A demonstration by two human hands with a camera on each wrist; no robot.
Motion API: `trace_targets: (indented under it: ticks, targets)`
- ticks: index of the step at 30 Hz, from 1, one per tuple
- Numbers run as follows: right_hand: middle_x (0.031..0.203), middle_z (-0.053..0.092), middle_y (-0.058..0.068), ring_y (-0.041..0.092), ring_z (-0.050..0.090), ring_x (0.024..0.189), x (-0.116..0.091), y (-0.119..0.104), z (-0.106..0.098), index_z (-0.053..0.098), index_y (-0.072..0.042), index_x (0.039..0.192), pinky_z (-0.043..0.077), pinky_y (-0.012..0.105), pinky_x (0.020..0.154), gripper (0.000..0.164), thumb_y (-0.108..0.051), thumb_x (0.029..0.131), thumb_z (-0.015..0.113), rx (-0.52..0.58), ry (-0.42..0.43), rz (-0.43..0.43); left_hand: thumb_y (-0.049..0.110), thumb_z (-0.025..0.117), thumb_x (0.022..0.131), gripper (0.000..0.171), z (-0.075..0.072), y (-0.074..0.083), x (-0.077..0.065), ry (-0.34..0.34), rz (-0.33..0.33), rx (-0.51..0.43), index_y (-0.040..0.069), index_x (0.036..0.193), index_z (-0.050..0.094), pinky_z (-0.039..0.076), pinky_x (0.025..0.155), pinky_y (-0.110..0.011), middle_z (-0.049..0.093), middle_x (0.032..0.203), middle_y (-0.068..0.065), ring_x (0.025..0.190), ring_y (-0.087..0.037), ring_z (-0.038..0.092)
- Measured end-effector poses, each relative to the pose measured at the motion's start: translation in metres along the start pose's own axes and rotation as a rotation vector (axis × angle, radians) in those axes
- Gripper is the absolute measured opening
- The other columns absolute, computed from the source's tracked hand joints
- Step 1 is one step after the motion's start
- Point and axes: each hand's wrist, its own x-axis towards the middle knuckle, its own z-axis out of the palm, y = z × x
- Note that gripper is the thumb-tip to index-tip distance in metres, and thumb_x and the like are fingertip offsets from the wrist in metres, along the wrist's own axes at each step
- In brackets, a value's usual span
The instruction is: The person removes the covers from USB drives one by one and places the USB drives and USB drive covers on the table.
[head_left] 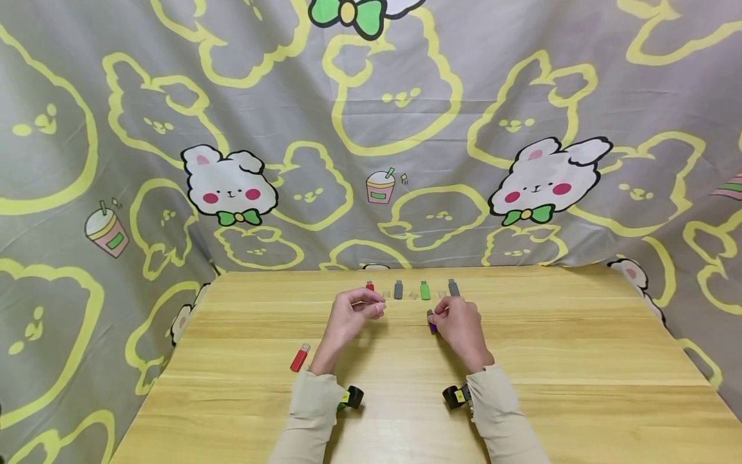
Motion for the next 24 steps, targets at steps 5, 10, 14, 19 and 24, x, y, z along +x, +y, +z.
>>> trace_targets:
  ticks: [5,10,14,19,24]
  targets:
    - [0.070,0.069,0.005,0.022,0.064,0.063,-0.002,0.000,0.003,0.069,-0.006,0.072,0.055,0.042,0.059,0.020,-0.007,0.082,0.085,-0.069,0.031,-0.028,-0.008,0.072,0.091,0.007,0.001,0.000,-0.001,0.014,0.008,0.015,-0.008,0.098,0.073,0.062,0.075,-0.033,0.073,0.094,-0.019,0.077,-0.023,0.072]
    - [0.066,0.067,0.003,0.022,0.062,0.060,-0.004,0.001,0.005,0.066,-0.008,0.067,0.055,0.044,0.059,0.024,-0.007,0.081,0.086,-0.127,0.064,-0.076,-0.008,0.072,0.091,0.007,0.004,-0.002,0.000,0.014,0.018,0.011,-0.009,0.098,0.073,0.062,0.073,-0.028,0.072,0.094,-0.019,0.076,-0.019,0.072]
    - [0.064,0.064,0.003,0.022,0.060,0.057,-0.004,0.001,0.004,0.063,-0.009,0.066,0.054,0.043,0.055,0.027,-0.008,0.082,0.085,-0.167,0.070,-0.089,-0.006,0.072,0.091,0.007,0.009,-0.002,0.000,0.005,0.011,0.018,-0.007,0.099,0.073,0.062,0.075,-0.030,0.072,0.093,-0.018,0.078,-0.020,0.073]
    - [0.064,0.065,0.004,0.022,0.061,0.056,-0.005,0.001,0.002,0.064,-0.007,0.067,0.054,0.041,0.053,0.026,-0.007,0.083,0.084,-0.175,0.062,-0.090,-0.005,0.071,0.093,0.007,0.014,-0.001,-0.001,-0.011,0.004,0.052,-0.005,0.099,0.074,0.062,0.077,-0.034,0.073,0.094,-0.015,0.079,-0.022,0.073]
    - [0.066,0.065,0.005,0.019,0.058,0.054,-0.003,-0.004,-0.008,0.066,-0.006,0.070,0.051,0.037,0.051,0.023,-0.007,0.087,0.081,-0.123,0.081,-0.093,-0.006,0.070,0.093,0.009,0.020,-0.004,-0.001,-0.055,0.035,0.120,-0.008,0.100,0.075,0.061,0.075,-0.029,0.075,0.095,-0.017,0.082,-0.027,0.073]
